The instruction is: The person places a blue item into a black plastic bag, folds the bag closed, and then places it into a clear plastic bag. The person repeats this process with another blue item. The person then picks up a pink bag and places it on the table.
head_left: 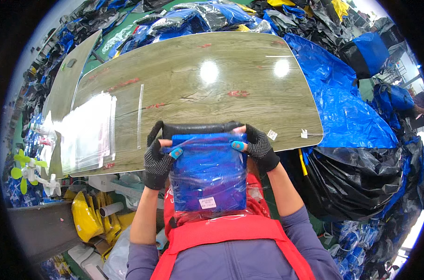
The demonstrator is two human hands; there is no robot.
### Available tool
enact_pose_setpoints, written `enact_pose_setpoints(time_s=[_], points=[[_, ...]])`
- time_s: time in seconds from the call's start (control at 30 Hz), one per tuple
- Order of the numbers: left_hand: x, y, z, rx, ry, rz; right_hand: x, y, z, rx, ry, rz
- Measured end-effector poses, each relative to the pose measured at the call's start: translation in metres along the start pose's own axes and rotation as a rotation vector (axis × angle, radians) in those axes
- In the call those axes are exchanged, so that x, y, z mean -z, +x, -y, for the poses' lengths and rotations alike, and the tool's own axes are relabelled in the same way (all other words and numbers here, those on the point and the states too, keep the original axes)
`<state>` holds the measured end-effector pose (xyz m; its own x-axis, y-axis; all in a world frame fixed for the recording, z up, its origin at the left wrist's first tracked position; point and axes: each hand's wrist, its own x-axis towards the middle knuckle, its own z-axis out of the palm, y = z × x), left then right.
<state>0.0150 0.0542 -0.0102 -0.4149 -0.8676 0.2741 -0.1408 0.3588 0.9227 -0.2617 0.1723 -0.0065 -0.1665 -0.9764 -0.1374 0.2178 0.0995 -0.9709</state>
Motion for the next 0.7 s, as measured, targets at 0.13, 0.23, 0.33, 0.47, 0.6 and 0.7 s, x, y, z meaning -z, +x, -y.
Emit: enact_pose_setpoints(time_s=[0.13, 0.23, 0.33, 0.47, 0.6, 0.7], points=[[-0.001, -0.015, 0.009, 0.057, 0.009, 0.022, 0.005, -0.012, -0.020, 0.135, 0.010, 0.000], [0.012, -0.023, 0.005, 0.193, -0.119, 0.168, 0.006, -0.018, -0.024, 0.223, -0.212, -0.113], [0.025, -0.024, 0.001, 0.220, -0.218, 0.200, 0.001, -0.019, -0.022, 0.304, -0.327, -0.149], [0.021, -0.014, 0.000, 0.220, -0.135, 0.142, -0.005, -0.015, -0.015, 0.278, -0.392, -0.146], [0.009, 0.001, -0.001, -0.109, -0.116, 0.062, -0.007, -0.012, -0.011, 0.403, -0.430, -0.191], [0.007, 0.011, -0.006, -0.277, 0.174, 0.040, -0.006, -0.012, -0.007, 0.321, -0.469, -0.272]])
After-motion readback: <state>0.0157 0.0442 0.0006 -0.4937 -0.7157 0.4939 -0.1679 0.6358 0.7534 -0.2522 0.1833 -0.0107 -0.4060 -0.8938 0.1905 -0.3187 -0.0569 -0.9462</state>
